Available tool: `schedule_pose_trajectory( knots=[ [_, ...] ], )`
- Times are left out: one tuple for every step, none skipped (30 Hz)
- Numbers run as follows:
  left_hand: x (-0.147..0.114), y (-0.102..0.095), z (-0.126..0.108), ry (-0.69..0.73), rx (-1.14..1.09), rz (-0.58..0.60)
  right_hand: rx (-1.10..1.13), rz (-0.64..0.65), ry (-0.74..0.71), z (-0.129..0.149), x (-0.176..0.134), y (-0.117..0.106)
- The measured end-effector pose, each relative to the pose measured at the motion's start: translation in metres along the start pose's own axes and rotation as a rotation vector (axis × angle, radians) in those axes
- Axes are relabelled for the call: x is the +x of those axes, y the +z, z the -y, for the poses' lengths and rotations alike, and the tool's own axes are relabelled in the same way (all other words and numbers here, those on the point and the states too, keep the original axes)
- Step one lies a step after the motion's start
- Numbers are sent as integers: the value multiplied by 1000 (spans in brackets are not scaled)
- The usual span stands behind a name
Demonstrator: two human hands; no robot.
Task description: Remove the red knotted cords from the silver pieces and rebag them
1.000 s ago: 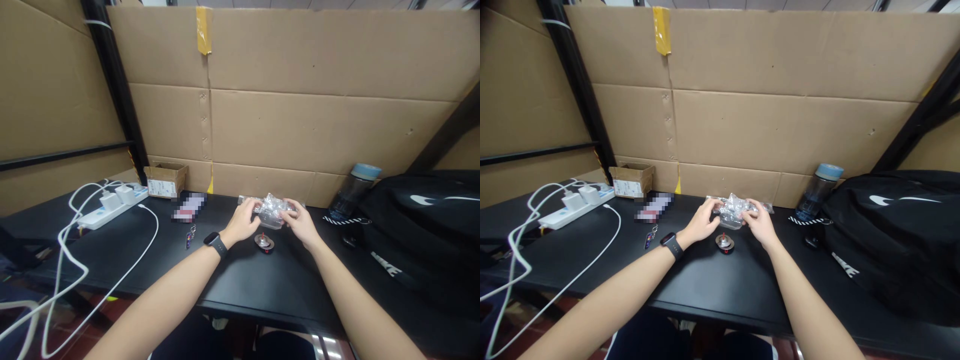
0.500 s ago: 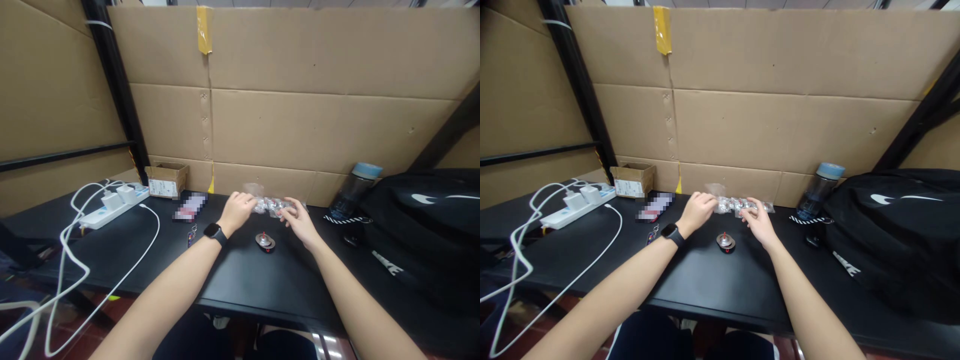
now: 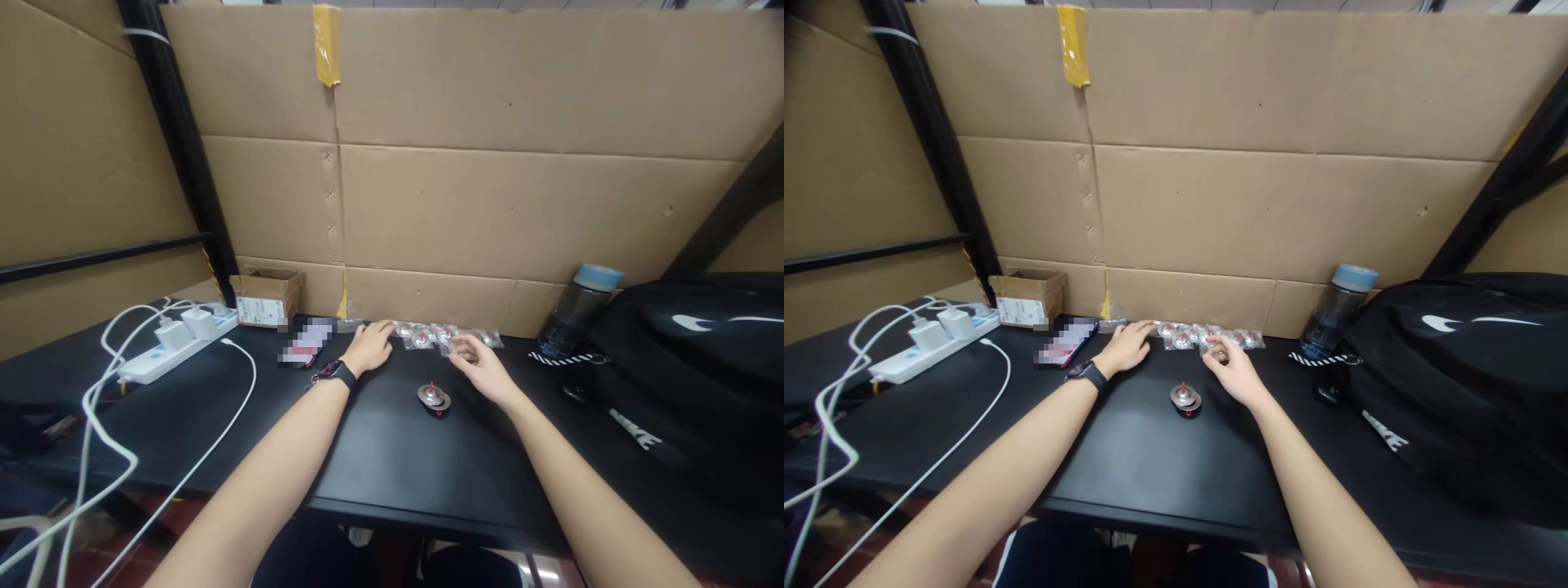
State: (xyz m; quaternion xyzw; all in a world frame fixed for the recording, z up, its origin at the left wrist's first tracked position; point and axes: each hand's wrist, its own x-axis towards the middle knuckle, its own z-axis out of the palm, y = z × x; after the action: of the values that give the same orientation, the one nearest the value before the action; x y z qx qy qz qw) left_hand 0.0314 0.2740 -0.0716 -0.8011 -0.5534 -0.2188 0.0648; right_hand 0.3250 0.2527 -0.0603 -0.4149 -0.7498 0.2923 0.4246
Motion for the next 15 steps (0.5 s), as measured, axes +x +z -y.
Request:
schedule_pose_trajectory(
  knots=[
    [1, 2, -5, 65, -45, 39, -12, 4, -5, 0, 0, 0],
    [2, 3, -10, 120, -85, 72, -21, 7, -7, -1, 0, 0],
    [2, 5, -14, 158, -115, 98, -27, 10, -6, 0, 0, -1],
    [2, 6, -18, 179, -132, 118, -33, 14, -6, 0, 0, -1],
    [2, 7, -20, 188, -141, 133, -40, 18, -5, 0, 0, -1],
    [1, 7, -22, 187, -146, 143, -45, 21, -4, 1, 0, -1],
    [0, 7, -24, 178, -146, 144, -50, 24, -6, 1, 0, -1],
    [-1, 6, -25, 165, -139, 135, -54, 26, -8, 1, 0, -1],
    [-1, 4, -27, 151, -125, 118, -58, 27, -10, 1, 0, -2],
    [-2, 3, -27, 138, -104, 99, -64, 28, -12, 1, -1, -2],
    [-2, 2, -28, 124, -79, 83, -71, 28, -13, 1, -1, -2],
    [-3, 0, -29, 111, -56, 71, -79, 27, -13, 1, -1, -2],
    [-3, -1, -30, 99, -40, 64, -89, 25, -12, 1, -1, -2],
    [-4, -2, -30, 92, -35, 64, -98, 24, -10, 1, -1, -2],
    [-4, -2, -30, 87, -43, 65, -106, 23, -9, 1, -1, -3]
  ],
)
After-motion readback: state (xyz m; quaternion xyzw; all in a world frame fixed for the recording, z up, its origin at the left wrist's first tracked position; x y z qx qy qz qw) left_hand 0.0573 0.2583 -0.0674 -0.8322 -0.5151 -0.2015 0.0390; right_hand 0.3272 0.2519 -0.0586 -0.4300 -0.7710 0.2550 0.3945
